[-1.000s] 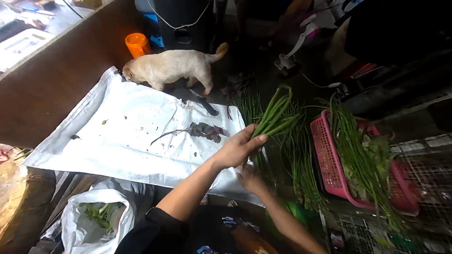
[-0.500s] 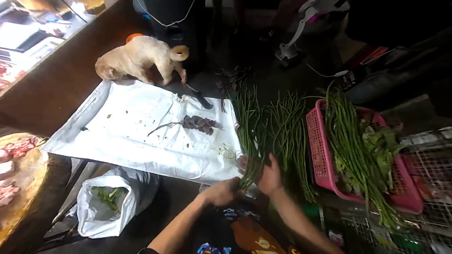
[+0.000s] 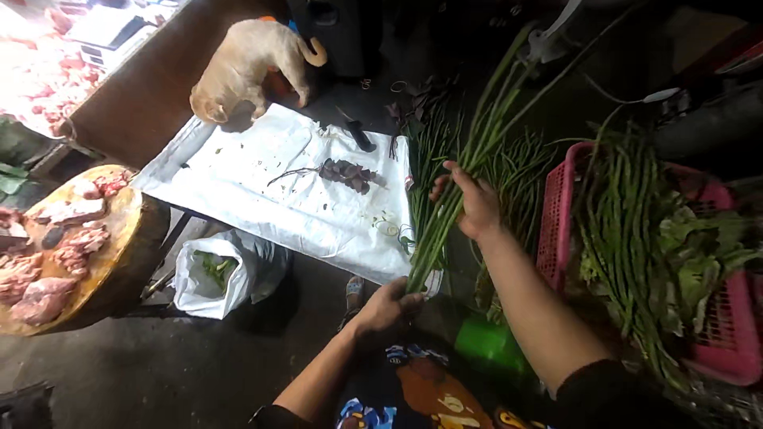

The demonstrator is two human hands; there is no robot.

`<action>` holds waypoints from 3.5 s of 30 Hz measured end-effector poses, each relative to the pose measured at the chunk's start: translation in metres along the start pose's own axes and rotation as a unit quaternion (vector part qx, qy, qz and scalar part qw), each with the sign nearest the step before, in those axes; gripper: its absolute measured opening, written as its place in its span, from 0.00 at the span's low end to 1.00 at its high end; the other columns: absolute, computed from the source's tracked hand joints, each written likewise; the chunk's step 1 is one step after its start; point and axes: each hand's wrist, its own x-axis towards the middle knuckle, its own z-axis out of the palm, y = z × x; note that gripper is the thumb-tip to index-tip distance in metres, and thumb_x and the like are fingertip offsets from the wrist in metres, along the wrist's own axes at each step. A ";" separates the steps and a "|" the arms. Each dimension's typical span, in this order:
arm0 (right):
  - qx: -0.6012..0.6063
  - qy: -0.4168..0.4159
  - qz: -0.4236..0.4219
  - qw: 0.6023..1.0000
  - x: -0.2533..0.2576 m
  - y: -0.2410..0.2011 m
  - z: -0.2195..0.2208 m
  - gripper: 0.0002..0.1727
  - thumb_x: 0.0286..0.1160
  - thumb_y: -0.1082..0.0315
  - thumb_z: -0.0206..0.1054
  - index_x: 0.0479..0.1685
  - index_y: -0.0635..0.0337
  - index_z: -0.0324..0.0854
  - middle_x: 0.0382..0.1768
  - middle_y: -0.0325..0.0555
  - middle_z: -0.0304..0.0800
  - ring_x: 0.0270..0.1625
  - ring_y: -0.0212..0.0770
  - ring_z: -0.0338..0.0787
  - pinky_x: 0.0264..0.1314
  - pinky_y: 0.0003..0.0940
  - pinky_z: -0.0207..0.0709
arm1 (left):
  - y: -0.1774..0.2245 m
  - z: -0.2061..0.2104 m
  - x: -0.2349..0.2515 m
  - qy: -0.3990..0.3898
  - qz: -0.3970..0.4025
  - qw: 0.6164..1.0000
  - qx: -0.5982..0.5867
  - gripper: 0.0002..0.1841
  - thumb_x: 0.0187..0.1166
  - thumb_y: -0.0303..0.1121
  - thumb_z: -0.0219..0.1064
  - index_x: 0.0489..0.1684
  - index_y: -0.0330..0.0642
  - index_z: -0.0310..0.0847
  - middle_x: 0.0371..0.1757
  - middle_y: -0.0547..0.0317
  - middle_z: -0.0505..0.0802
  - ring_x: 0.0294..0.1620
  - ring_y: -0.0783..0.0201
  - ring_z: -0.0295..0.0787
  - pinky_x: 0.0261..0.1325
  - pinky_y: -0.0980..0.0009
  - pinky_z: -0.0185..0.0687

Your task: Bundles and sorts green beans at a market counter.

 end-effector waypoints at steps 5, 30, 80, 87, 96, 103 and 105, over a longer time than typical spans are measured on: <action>-0.184 0.017 0.089 0.979 -0.001 0.066 -0.031 0.41 0.85 0.50 0.66 0.91 0.59 0.53 0.75 0.62 0.78 0.70 0.55 0.85 0.70 0.54 0.81 | -0.009 0.010 0.023 0.112 -0.072 0.972 -0.194 0.16 0.91 0.32 0.56 0.68 0.31 0.73 0.46 0.51 0.92 0.37 0.63 0.92 0.46 0.66 0.91; -0.157 -0.119 0.240 0.950 -0.163 0.127 -0.064 0.10 0.87 0.68 0.64 0.55 0.67 0.83 0.42 0.50 0.95 0.40 0.40 0.97 0.48 0.36 0.94 | -0.039 0.019 0.037 0.041 -0.127 0.957 -0.258 0.12 0.90 0.35 0.57 0.58 0.39 0.81 0.39 0.53 0.92 0.35 0.63 0.91 0.41 0.64 0.90; -0.066 -0.167 0.248 0.952 -0.153 0.122 -0.067 0.20 0.96 0.60 0.49 0.52 0.68 0.81 0.38 0.49 0.96 0.41 0.41 0.96 0.51 0.34 0.90 | -0.042 0.029 0.043 0.026 -0.112 0.940 -0.320 0.15 0.92 0.39 0.52 0.59 0.40 0.81 0.39 0.52 0.93 0.32 0.65 0.90 0.36 0.69 0.88; -0.330 -0.176 0.222 0.901 -0.152 0.114 -0.057 0.25 0.94 0.53 0.52 0.57 0.67 0.84 0.46 0.56 0.90 0.50 0.47 0.91 0.59 0.48 0.83 | -0.037 0.035 0.046 0.010 -0.069 0.946 -0.316 0.15 0.93 0.37 0.48 0.58 0.40 0.80 0.46 0.52 0.93 0.40 0.64 0.91 0.43 0.66 0.89; -0.436 -0.003 0.053 0.898 -0.112 0.110 -0.043 0.21 0.84 0.51 0.68 0.62 0.59 0.83 0.50 0.52 0.93 0.48 0.49 0.94 0.55 0.54 0.87 | -0.043 0.023 0.045 0.050 -0.091 0.970 -0.221 0.10 0.87 0.30 0.62 0.57 0.32 0.80 0.42 0.49 0.93 0.39 0.60 0.92 0.47 0.63 0.91; -0.420 -0.031 0.142 0.896 -0.049 0.070 -0.036 0.19 0.92 0.58 0.55 0.65 0.62 0.80 0.45 0.58 0.92 0.43 0.52 0.95 0.52 0.56 0.88 | -0.036 0.015 0.049 0.026 -0.093 0.974 -0.207 0.14 0.93 0.31 0.52 0.65 0.29 0.74 0.51 0.47 0.91 0.42 0.58 0.93 0.50 0.61 0.93; -0.400 0.015 0.103 0.910 -0.044 0.011 -0.047 0.20 0.94 0.58 0.50 0.67 0.64 0.77 0.46 0.59 0.88 0.40 0.52 0.90 0.47 0.54 0.86 | -0.037 0.011 0.047 0.034 -0.114 0.968 -0.222 0.14 0.94 0.32 0.49 0.66 0.31 0.72 0.51 0.47 0.91 0.38 0.59 0.93 0.46 0.62 0.93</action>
